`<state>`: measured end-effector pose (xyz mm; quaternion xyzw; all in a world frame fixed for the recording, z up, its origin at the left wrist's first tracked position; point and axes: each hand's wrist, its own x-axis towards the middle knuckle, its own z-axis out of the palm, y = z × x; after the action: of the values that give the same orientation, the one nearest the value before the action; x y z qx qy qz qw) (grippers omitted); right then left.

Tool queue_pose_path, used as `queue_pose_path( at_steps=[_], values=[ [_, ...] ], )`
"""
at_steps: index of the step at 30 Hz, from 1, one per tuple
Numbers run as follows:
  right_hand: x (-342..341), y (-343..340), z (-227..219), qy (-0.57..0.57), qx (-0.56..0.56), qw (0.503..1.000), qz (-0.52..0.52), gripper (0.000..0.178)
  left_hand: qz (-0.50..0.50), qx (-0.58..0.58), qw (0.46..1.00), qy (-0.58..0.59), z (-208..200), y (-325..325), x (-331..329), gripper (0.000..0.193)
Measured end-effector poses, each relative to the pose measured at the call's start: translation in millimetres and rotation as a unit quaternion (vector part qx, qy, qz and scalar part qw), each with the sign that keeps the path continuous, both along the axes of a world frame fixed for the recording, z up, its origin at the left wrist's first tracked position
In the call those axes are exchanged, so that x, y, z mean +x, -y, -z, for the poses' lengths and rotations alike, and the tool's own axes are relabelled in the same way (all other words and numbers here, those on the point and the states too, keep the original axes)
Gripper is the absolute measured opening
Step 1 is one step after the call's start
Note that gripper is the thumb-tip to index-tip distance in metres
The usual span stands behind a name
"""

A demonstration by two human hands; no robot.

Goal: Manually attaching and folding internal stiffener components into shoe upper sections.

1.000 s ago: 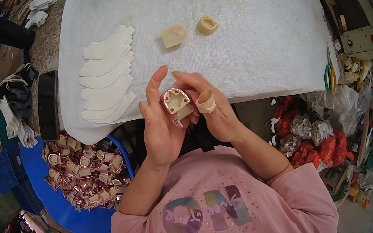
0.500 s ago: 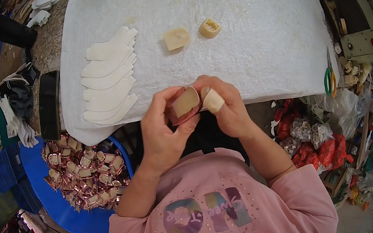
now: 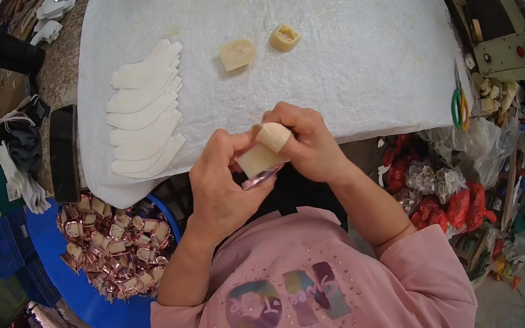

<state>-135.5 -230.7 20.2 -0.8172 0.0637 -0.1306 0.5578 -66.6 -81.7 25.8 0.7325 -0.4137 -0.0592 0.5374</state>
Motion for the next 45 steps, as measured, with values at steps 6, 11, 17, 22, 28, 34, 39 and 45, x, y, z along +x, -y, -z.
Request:
queue_pose_path(
  at_steps=[6, 11, 17, 22, 28, 34, 39, 45],
  values=[
    [-12, 4, 13, -0.01, 0.363, 0.928, -0.08, 0.017, -0.027, -0.024, 0.999, 0.038, 1, 3, -5, 0.046],
    [-6, -15, 12, 0.022, 0.129, 0.991, 0.016, 0.021, -0.092, -0.022, 0.993, 0.069, 11, 10, -11, 0.042],
    [-7, -20, 24, 0.002, 0.484, 0.875, -0.016, 0.025, -0.141, -0.004, 0.983, 0.113, 14, 10, -12, 0.042],
    [-3, -33, 16, 0.009, 0.128, 0.99, 0.052, 0.021, -0.167, 0.026, 0.971, 0.17, 20, 5, -16, 0.043],
    [2, -26, 24, -0.019, 0.163, 0.986, 0.018, 0.028, -0.169, -0.007, 0.979, 0.118, 25, -1, -8, 0.037],
    [29, -8, 6, -0.002, 0.2, 0.979, -0.03, 0.037, -0.212, 0.019, 0.959, 0.188, 27, -48, 12, 0.045],
    [67, -4, 3, 0.072, -0.022, 0.997, -0.023, 0.024, -0.41, 0.149, 0.868, 0.238, 37, -135, 31, 0.04],
    [103, -14, -9, 0.056, -0.239, 0.968, -0.06, 0.029, -0.622, 0.337, 0.65, 0.277, 47, -288, 21, 0.048]
  ],
)
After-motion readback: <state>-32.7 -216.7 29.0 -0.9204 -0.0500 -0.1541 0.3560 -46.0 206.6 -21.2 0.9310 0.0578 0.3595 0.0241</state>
